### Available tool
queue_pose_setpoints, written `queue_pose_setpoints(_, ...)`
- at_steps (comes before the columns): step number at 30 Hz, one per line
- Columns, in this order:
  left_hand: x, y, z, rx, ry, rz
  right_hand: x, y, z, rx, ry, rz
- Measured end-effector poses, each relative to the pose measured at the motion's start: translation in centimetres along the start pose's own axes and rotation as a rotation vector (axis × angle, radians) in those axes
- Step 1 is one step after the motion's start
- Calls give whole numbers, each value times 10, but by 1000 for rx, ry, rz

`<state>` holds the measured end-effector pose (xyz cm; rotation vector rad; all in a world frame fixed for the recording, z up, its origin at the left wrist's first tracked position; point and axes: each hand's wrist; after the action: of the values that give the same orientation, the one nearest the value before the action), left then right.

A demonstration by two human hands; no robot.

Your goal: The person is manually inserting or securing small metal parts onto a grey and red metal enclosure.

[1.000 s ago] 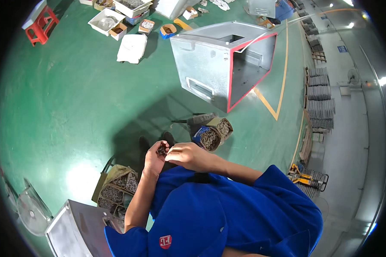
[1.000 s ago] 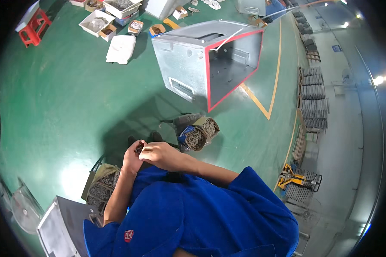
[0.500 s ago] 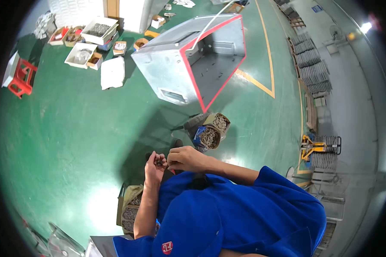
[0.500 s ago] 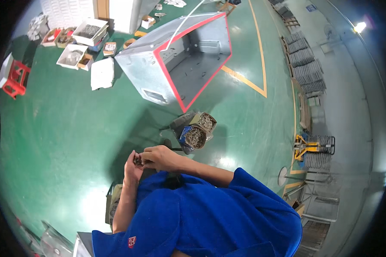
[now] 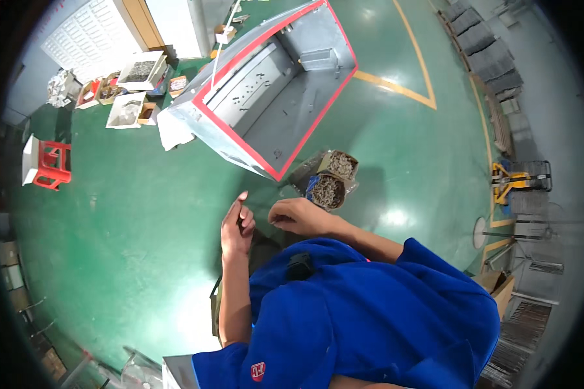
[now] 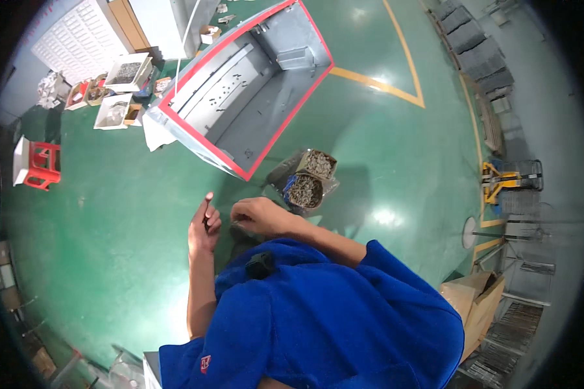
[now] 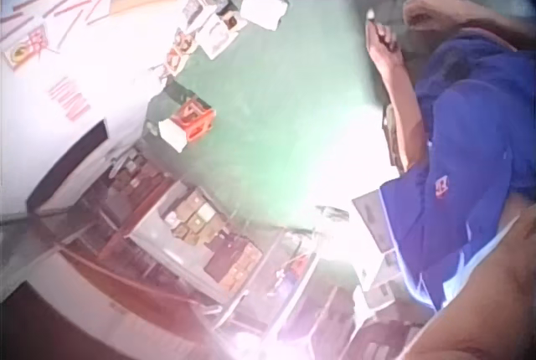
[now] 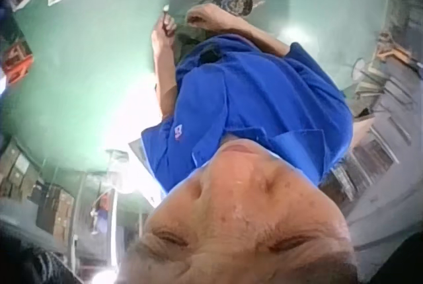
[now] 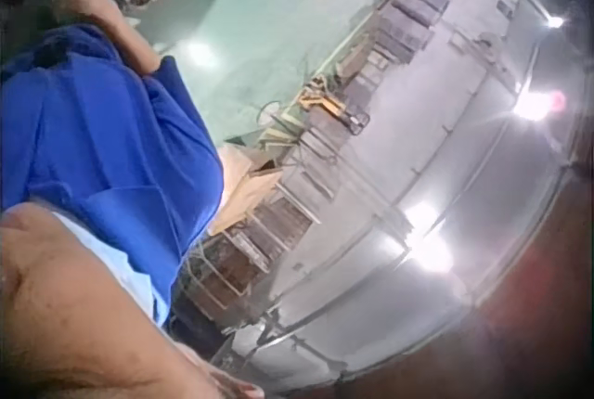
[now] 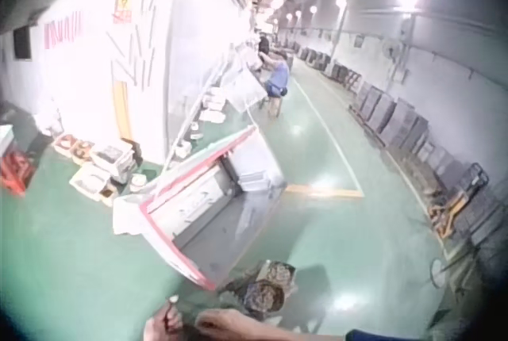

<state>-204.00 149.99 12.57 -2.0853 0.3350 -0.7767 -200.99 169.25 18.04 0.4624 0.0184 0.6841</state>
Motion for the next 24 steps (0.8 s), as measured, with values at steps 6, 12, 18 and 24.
queue_pose_setpoints(6,-18,-40,2,-86,-41,-28,30,25,-38,-62,10,-45)
queue_pose_setpoints(12,-23,-40,17,-36,-108,-67,54,42,-79,-275,-26,-53)
queue_pose_setpoints(18,-28,-41,22,-172,-167,-212,63,60,-110,-205,-74,30)
queue_pose_setpoints(24,-25,-23,25,-179,-213,-291,65,62,-140,-183,13,53)
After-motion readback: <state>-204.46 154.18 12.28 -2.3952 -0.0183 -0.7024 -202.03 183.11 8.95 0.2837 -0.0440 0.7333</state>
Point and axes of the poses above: each hand's wrist, its own x-axis away from the middle knuckle, its own y-axis out of the back of the hand, z = x × y, and after that the axes turned 14 degrees about z, right-handed
